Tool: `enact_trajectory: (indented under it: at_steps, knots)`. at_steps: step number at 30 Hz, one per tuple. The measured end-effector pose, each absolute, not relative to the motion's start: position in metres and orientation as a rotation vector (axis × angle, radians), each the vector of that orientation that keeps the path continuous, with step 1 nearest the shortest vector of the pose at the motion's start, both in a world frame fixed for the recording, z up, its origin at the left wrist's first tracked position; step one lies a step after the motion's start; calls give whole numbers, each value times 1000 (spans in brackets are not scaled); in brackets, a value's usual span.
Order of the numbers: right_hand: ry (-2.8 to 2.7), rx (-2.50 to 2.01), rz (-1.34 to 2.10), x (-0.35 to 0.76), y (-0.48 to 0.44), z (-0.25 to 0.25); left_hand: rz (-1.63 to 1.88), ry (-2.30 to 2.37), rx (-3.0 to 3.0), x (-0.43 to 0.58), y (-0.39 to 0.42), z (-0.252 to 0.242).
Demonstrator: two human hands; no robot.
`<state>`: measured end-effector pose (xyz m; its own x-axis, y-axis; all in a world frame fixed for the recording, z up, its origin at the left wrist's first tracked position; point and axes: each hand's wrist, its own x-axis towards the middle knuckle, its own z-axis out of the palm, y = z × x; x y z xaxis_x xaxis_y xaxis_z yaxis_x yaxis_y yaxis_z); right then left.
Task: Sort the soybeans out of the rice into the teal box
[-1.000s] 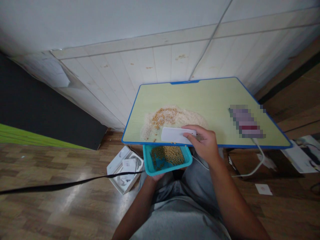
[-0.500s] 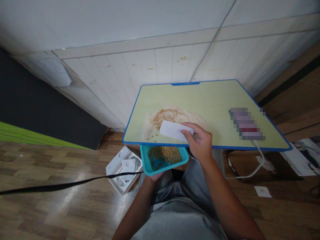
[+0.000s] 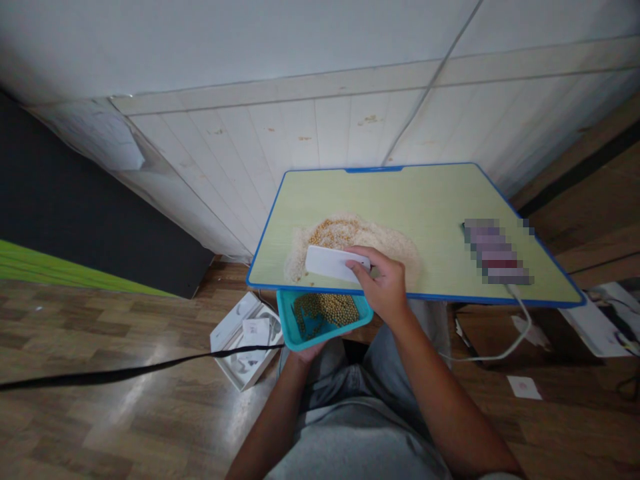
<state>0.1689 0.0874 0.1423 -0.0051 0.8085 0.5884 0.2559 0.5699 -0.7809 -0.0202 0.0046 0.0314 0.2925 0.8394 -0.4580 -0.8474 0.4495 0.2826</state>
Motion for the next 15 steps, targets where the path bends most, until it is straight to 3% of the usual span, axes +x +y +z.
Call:
enact_trajectory:
  at_steps: [15]
  knots:
    - [-1578, -920, 533, 165, 95, 143, 1209, 669, -127, -25, 5, 17]
